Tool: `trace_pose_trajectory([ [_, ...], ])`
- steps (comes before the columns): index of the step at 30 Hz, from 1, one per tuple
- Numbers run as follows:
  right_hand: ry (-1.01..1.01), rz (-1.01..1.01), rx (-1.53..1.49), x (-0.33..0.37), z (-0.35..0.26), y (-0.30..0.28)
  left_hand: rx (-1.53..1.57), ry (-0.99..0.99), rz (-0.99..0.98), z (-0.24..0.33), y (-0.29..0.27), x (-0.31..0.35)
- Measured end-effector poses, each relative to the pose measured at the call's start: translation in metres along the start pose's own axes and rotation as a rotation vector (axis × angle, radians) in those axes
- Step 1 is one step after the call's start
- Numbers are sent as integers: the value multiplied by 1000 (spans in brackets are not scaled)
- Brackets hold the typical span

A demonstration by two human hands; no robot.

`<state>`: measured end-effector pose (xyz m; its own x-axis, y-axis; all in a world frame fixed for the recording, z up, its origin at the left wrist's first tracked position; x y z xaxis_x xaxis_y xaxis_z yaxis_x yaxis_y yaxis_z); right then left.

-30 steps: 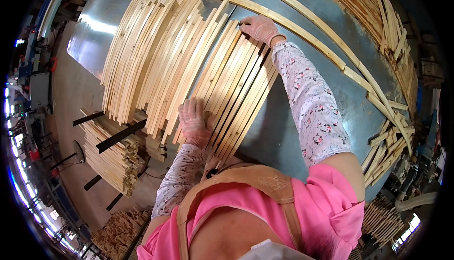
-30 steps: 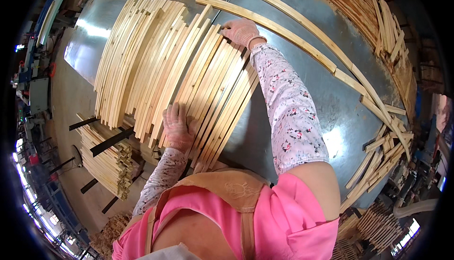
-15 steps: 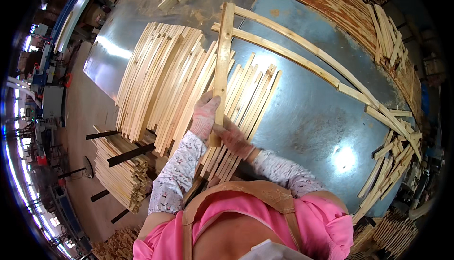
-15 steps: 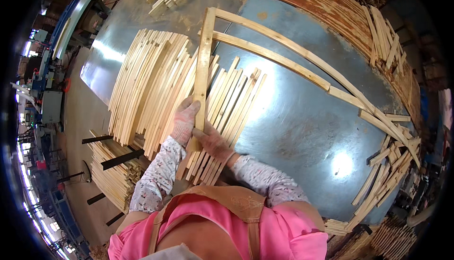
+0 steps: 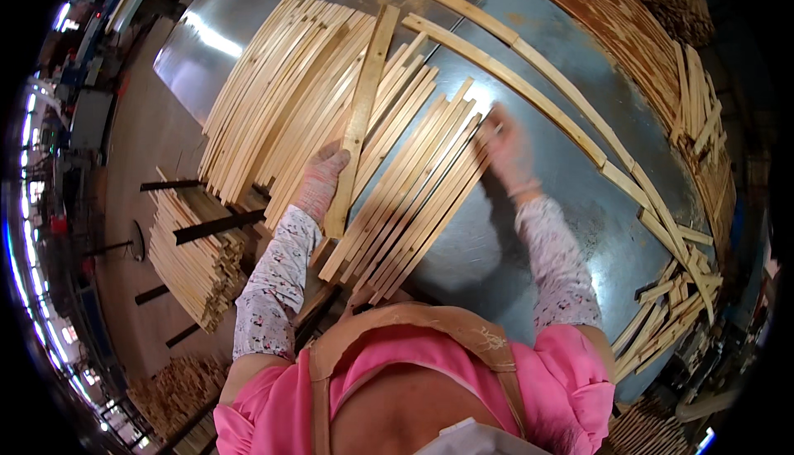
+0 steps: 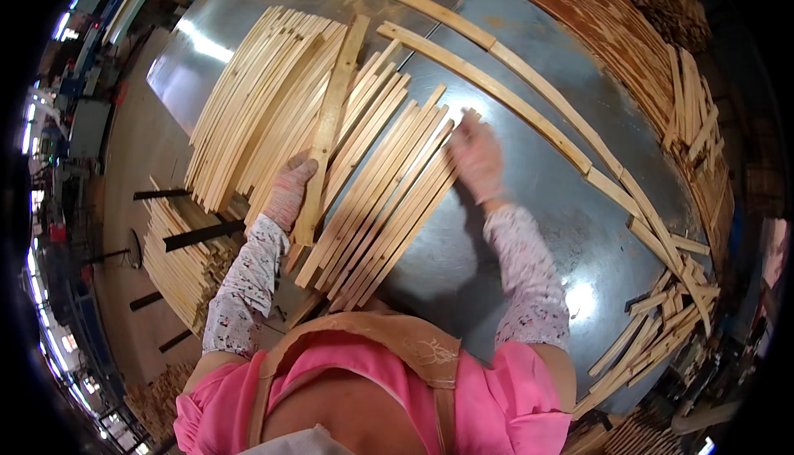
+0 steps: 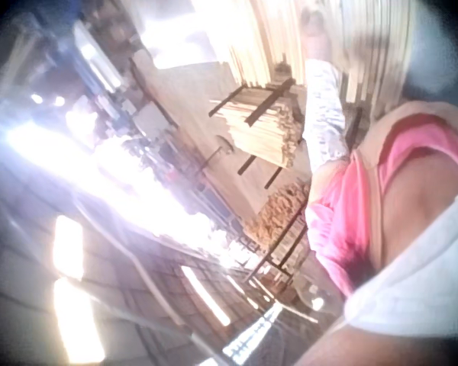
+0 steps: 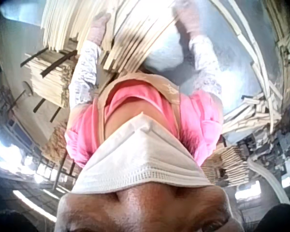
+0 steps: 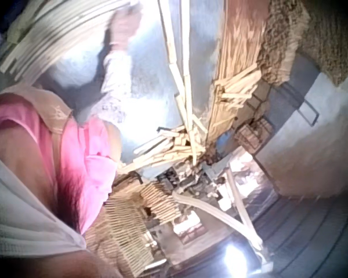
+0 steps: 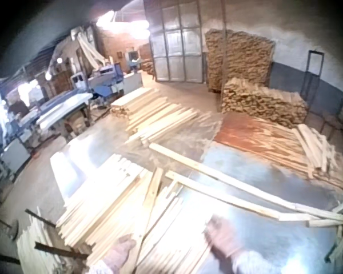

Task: The person repeatedly picks up thin wooden strips from a large pile on a metal table, aligns them, and places them into a neat stack. The person handles the strips one by one or in small groups, continuously clearing the disorganized pile and building an organized stack.

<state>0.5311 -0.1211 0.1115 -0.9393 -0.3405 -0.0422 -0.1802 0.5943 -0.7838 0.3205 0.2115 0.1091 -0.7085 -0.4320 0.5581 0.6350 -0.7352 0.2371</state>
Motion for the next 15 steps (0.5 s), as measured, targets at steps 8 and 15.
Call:
trace_pose_trajectory([
  [8, -11, -133, 793, -95, 115, -36, -196, 175, 249, -25, -115, 45],
  [15, 151, -237, 452, 69, 168, -49, 38, 292, 425, -68, -239, 171],
])
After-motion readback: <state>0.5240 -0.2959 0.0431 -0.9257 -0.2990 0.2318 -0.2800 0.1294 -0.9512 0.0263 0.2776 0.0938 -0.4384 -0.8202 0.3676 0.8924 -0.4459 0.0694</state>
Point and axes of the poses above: each hand's wrist, its own x-axis away from the middle knuckle, its own y-axis out of the palm, z = x × y, the point moved 6 cm from there along -x, towards the middle knuckle, and after that the axes turned 10 degrees about x, right-handed, at the moved point
